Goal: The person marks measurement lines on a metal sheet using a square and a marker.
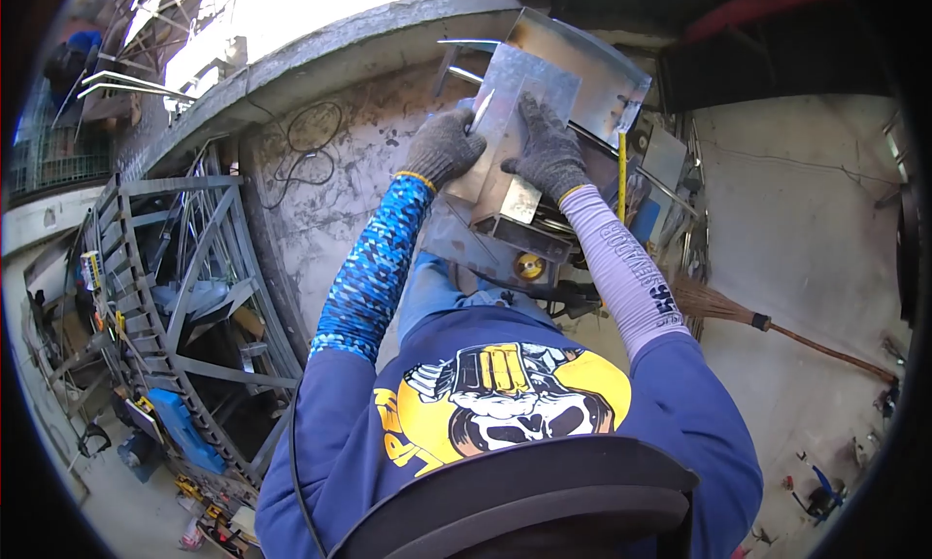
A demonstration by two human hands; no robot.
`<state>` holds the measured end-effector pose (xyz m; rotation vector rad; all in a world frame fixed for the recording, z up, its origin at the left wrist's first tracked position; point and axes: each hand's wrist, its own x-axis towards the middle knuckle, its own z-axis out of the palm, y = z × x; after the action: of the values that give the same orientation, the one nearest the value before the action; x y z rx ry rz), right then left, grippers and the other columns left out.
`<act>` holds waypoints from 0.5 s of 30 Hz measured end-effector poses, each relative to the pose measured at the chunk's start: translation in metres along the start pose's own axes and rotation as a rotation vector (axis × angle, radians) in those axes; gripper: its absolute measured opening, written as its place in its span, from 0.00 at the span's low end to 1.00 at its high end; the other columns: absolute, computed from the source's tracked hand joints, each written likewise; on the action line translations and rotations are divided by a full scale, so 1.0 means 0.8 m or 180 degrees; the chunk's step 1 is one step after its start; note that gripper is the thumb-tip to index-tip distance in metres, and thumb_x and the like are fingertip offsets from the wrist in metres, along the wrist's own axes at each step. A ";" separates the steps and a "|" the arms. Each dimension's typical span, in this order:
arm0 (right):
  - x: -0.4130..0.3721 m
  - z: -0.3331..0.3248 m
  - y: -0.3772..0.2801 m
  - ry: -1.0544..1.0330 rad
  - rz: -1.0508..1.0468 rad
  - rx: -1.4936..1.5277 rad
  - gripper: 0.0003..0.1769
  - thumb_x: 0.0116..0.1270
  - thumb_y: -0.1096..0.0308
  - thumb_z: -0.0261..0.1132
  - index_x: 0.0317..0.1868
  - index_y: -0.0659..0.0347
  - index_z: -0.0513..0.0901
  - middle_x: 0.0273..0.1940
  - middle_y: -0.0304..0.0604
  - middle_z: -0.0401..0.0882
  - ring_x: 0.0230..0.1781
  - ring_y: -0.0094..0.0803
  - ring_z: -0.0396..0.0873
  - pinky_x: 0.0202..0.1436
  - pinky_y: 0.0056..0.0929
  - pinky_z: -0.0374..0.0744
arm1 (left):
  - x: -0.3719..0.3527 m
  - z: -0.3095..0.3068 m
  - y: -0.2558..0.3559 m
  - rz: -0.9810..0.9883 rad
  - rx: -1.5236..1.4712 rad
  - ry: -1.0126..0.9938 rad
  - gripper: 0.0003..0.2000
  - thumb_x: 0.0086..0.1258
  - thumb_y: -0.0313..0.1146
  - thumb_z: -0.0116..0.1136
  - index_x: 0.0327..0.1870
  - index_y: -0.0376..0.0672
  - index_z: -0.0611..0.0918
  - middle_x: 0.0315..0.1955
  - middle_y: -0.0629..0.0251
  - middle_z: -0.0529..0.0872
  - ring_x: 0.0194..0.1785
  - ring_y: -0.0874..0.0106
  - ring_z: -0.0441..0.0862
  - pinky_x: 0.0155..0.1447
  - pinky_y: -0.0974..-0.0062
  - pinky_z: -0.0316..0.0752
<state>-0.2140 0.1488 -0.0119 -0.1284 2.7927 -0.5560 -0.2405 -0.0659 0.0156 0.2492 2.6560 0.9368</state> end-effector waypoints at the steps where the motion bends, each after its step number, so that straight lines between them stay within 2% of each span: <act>1: -0.001 -0.003 -0.002 -0.0024 0.0035 -0.0098 0.68 0.51 0.45 0.82 0.85 0.47 0.48 0.80 0.60 0.58 0.82 0.52 0.58 0.80 0.59 0.58 | 0.008 -0.008 0.007 0.0153 0.0158 -0.0150 0.19 0.60 0.40 0.63 0.49 0.39 0.86 0.43 0.43 0.89 0.49 0.46 0.88 0.55 0.51 0.81; 3: -0.001 -0.004 -0.004 -0.0084 0.0108 -0.0279 0.68 0.52 0.43 0.81 0.86 0.48 0.47 0.81 0.56 0.57 0.84 0.47 0.55 0.81 0.62 0.56 | 0.029 -0.006 0.004 0.0273 0.0274 -0.0295 0.19 0.61 0.41 0.63 0.50 0.39 0.86 0.44 0.43 0.89 0.50 0.46 0.87 0.56 0.51 0.81; 7: 0.000 -0.003 0.000 -0.0097 0.0076 -0.0312 0.68 0.52 0.43 0.81 0.86 0.48 0.48 0.82 0.54 0.56 0.84 0.45 0.55 0.81 0.64 0.56 | 0.056 0.001 0.002 0.0445 0.0475 -0.0537 0.19 0.62 0.41 0.63 0.50 0.39 0.85 0.45 0.43 0.89 0.52 0.46 0.87 0.58 0.51 0.81; 10: -0.001 -0.005 0.004 -0.0137 0.0109 -0.0240 0.69 0.51 0.44 0.82 0.85 0.47 0.48 0.83 0.53 0.55 0.84 0.45 0.54 0.81 0.61 0.57 | 0.066 0.002 0.005 0.0553 0.0535 -0.0665 0.20 0.62 0.41 0.63 0.52 0.39 0.85 0.46 0.43 0.89 0.53 0.46 0.87 0.59 0.51 0.80; 15: -0.001 -0.003 0.004 -0.0164 0.0261 -0.0087 0.68 0.49 0.46 0.83 0.85 0.47 0.51 0.83 0.55 0.54 0.84 0.50 0.55 0.82 0.51 0.60 | 0.081 0.001 0.007 0.0639 0.0512 -0.0797 0.21 0.63 0.41 0.62 0.54 0.37 0.84 0.49 0.42 0.88 0.56 0.47 0.86 0.62 0.52 0.80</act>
<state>-0.2143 0.1527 -0.0105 -0.0334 2.7421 -0.4878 -0.3002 -0.0440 0.0035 0.6370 2.5063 0.6950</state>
